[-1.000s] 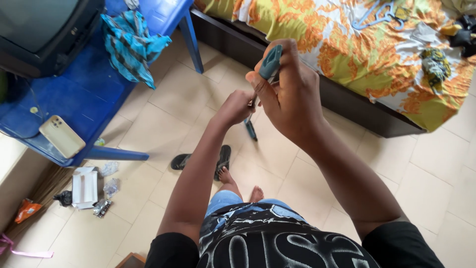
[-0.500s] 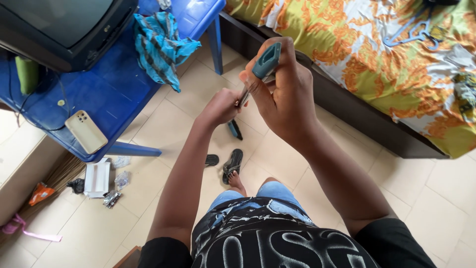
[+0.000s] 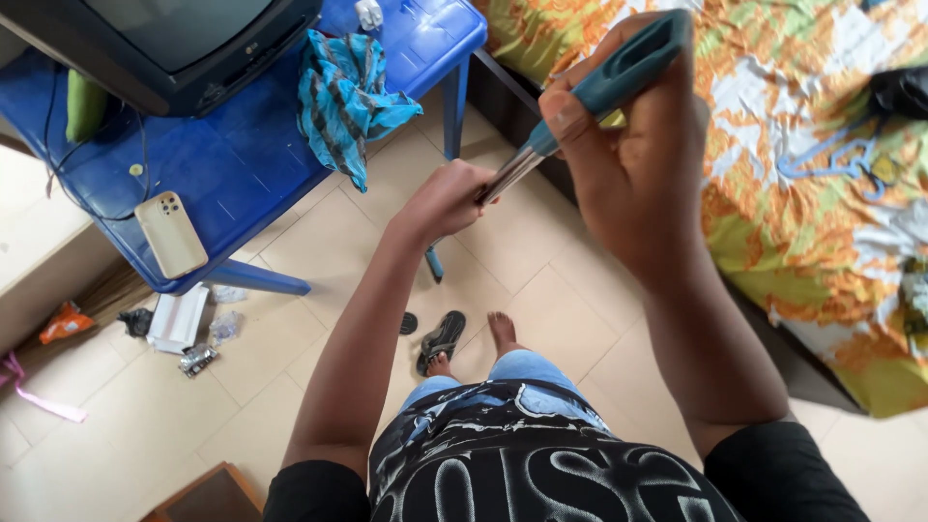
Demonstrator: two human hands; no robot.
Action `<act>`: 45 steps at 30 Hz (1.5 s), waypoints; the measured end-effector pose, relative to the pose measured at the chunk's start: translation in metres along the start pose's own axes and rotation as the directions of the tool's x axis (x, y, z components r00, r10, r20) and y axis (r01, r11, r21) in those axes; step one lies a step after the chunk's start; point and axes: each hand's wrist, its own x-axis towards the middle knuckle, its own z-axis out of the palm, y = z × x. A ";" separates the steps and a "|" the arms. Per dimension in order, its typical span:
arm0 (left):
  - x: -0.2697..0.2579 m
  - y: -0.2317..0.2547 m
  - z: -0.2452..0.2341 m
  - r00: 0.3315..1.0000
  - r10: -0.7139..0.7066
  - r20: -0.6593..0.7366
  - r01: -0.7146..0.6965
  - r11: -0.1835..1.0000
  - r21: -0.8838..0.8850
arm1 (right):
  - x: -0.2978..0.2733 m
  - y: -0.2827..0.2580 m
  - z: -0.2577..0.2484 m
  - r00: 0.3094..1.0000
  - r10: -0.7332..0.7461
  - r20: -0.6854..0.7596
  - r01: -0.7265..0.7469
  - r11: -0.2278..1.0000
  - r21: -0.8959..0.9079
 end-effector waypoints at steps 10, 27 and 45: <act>0.058 0.009 0.020 0.982 -0.051 -0.181 0.033 0.994 -0.100 | 0.039 0.033 -0.023 0.983 0.033 0.183 -0.052 0.994 0.101; 0.043 -0.025 0.037 0.872 -0.354 -0.340 0.284 0.929 -0.238 | 0.052 0.100 0.015 0.949 -0.085 0.304 0.038 0.987 0.158; -0.015 0.001 -0.009 0.750 -0.545 -0.375 0.528 0.835 -0.156 | 0.082 0.070 0.033 0.912 -0.031 0.409 -0.208 0.826 0.524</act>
